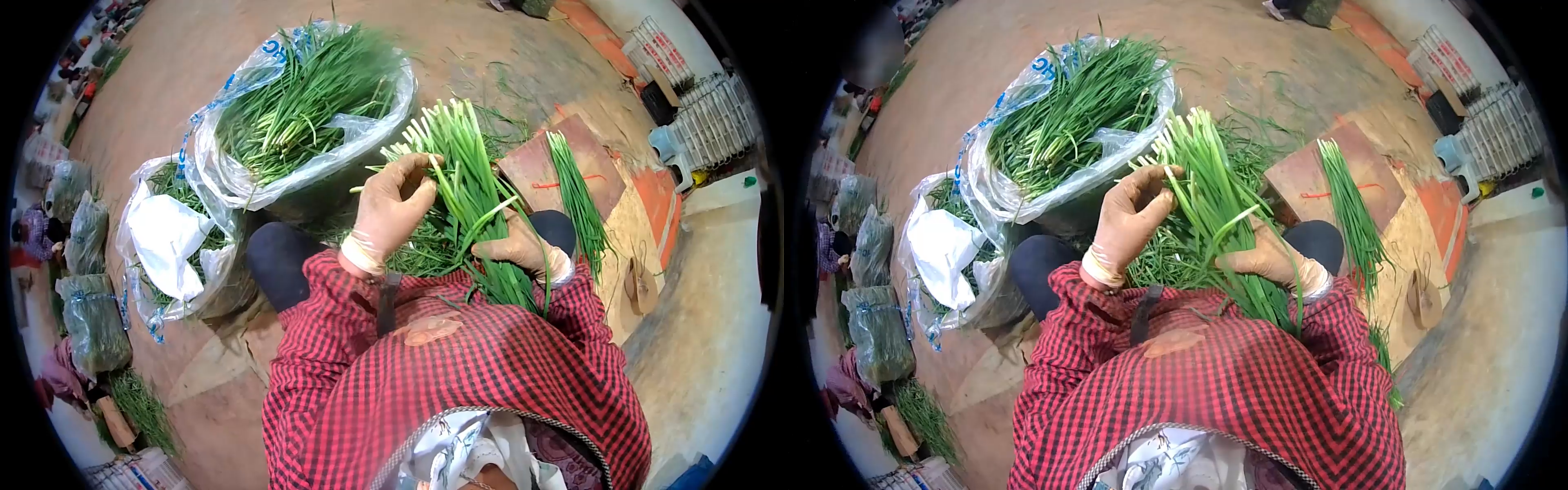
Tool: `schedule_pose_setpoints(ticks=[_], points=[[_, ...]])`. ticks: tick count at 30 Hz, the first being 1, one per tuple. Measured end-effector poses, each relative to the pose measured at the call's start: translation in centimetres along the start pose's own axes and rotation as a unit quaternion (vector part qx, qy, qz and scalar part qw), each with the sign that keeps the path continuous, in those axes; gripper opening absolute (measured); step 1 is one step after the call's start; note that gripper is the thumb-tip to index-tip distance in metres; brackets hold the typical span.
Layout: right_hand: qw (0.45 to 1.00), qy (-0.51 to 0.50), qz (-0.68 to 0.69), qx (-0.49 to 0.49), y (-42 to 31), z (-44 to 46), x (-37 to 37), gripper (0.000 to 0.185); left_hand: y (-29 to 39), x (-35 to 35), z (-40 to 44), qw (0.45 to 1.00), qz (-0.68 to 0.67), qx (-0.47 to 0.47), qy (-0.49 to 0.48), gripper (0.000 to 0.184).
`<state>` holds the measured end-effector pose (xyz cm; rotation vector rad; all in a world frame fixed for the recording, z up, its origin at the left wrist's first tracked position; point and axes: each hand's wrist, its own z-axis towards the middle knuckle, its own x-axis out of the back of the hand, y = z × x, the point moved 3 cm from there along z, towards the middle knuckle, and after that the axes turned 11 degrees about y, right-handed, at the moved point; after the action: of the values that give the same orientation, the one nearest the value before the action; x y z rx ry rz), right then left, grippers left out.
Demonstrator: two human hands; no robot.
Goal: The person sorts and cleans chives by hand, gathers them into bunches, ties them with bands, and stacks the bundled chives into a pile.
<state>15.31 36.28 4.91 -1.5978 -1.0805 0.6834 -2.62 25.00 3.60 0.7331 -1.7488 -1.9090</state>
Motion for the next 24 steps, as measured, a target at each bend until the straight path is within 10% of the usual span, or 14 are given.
schedule_pose_setpoints(ticks=[3, 6, 11, 17, 24], points=[[1.0, -0.01, -0.001, -0.017, 1.1, -0.1, 0.1, 0.071, -0.3, 0.4, -0.2, 0.999, 0.047, 0.007, -0.028, 0.027], [1.0, -0.017, -0.001, 0.001, 0.7, -0.2, -0.2, 0.072, -0.4, 1.2, -0.2, 0.934, 0.236, -0.236, 0.124, 0.01], [0.999, -0.023, -0.032, 0.029, 1.3, -0.1, 0.4, 0.074, -1.5, 7.8, 1.5, 0.928, 0.122, -0.119, 0.332, 0.019], [0.994, -0.037, -0.052, 0.086, 0.9, 1.1, -1.3, 0.076, -2.4, 0.8, -1.8, 0.998, 0.034, 0.046, 0.027, 0.031], [0.999, -0.044, 0.013, -0.004, 1.9, 0.6, -1.3, 0.075, -4.0, -1.1, -1.7, 0.987, -0.119, 0.107, -0.003, 0.034]])
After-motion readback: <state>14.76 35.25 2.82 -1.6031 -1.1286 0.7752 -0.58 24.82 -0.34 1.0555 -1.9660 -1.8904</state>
